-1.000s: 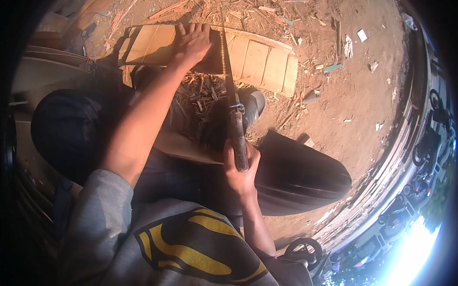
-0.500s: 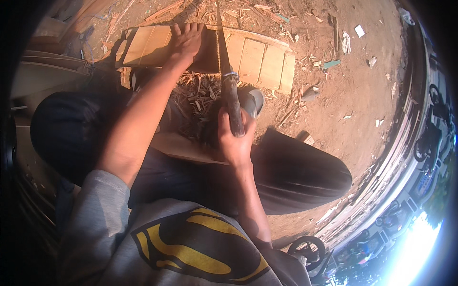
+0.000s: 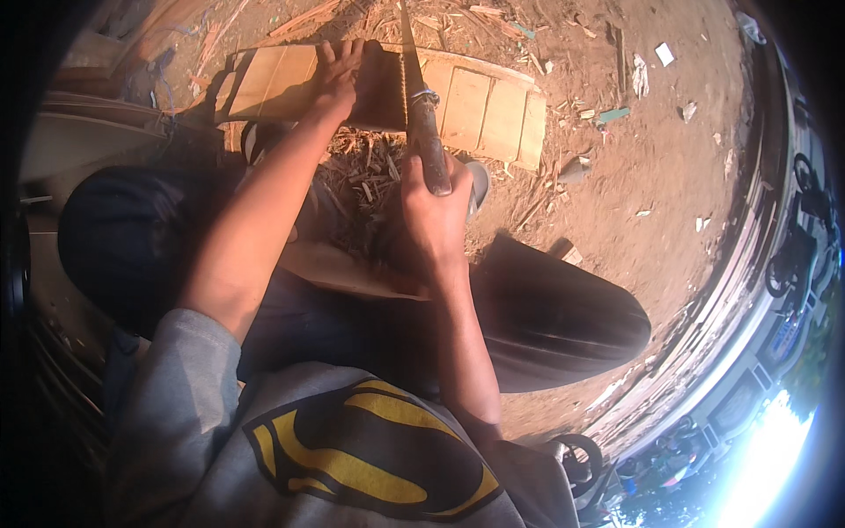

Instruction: The person sits on the ground and uses a hand saw to cut a piece of wood placed on a cardboard box. The person holds the wood with the left hand and saws with the right hand throughout the clip.

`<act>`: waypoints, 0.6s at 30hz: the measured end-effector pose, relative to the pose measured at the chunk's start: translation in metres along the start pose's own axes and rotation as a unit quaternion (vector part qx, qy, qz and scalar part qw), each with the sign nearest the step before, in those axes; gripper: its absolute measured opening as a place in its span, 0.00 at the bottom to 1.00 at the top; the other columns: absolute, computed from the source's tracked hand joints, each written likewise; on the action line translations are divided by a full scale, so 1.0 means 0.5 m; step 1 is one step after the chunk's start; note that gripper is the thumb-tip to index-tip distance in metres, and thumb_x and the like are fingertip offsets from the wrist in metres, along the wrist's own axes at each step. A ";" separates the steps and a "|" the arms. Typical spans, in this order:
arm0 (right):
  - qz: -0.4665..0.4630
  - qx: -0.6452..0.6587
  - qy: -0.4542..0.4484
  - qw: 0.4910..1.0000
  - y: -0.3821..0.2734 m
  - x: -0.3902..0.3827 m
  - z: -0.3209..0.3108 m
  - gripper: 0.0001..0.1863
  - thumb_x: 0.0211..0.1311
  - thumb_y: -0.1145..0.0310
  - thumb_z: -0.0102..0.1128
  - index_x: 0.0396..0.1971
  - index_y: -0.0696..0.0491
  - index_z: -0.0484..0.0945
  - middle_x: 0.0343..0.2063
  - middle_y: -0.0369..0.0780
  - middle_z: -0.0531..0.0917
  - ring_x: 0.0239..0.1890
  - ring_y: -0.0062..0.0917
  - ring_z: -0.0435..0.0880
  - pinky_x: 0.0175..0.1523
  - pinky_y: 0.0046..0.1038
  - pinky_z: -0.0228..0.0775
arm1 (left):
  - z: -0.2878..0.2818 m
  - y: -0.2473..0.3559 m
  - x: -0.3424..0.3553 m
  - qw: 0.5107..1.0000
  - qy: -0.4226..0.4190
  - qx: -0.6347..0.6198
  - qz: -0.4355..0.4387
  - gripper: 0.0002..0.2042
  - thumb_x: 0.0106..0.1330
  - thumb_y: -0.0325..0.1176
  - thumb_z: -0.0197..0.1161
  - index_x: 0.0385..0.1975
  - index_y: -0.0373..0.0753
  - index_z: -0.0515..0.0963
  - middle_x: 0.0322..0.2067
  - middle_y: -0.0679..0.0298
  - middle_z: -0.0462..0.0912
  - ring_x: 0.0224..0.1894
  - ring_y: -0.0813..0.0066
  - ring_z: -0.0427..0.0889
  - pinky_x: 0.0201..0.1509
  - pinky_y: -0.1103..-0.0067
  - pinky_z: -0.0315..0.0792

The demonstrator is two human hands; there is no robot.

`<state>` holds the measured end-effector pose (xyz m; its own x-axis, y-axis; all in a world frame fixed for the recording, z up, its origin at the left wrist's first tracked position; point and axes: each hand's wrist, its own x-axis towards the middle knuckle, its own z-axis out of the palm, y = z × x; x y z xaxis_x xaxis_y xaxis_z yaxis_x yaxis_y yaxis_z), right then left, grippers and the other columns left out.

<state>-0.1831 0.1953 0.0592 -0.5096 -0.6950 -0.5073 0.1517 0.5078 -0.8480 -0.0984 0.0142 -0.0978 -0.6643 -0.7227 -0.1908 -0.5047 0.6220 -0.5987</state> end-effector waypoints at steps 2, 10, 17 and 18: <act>-0.013 -0.031 -0.012 0.999 0.009 -0.027 -0.013 0.10 0.57 0.72 0.53 0.20 0.60 0.70 0.14 0.32 0.67 0.19 0.13 0.62 0.23 0.22 0.56 | 0.037 0.003 0.009 0.993 0.060 -0.099 -0.034 0.21 0.63 0.33 0.40 0.56 0.35 0.59 0.44 0.55 0.68 0.47 0.61 0.65 0.58 0.41 0.53; 0.006 0.003 -0.033 0.999 0.023 -0.079 -0.033 0.08 0.58 0.72 0.52 0.23 0.60 0.71 0.15 0.32 0.69 0.20 0.12 0.64 0.25 0.19 0.57 | 0.048 0.016 0.036 0.994 0.044 -0.053 -0.087 0.16 0.64 0.35 0.37 0.48 0.36 0.62 0.41 0.53 0.65 0.48 0.61 0.66 0.59 0.42 0.55; -0.011 -0.013 -0.018 1.000 0.054 -0.121 -0.059 0.10 0.59 0.71 0.53 0.21 0.60 0.71 0.15 0.32 0.69 0.19 0.12 0.64 0.24 0.21 0.59 | -0.029 -0.010 0.026 0.919 0.011 -0.378 -0.113 0.17 0.59 0.41 0.53 0.44 0.37 0.68 0.46 0.54 0.69 0.54 0.60 0.64 0.62 0.42 0.39; -0.034 -0.042 -0.008 0.999 0.052 -0.169 -0.075 0.10 0.58 0.71 0.53 0.21 0.60 0.71 0.15 0.32 0.69 0.20 0.11 0.65 0.25 0.20 0.59 | -0.061 -0.017 0.029 0.917 -0.005 -0.383 -0.112 0.20 0.59 0.40 0.55 0.47 0.37 0.66 0.47 0.53 0.69 0.55 0.60 0.64 0.62 0.44 0.44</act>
<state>-0.1680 0.2863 0.0856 -0.5024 -0.7368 -0.4524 0.0457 0.4999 -0.8649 -0.1204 0.0078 -0.0719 -0.4933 -0.8585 -0.1399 -0.8697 0.4839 0.0970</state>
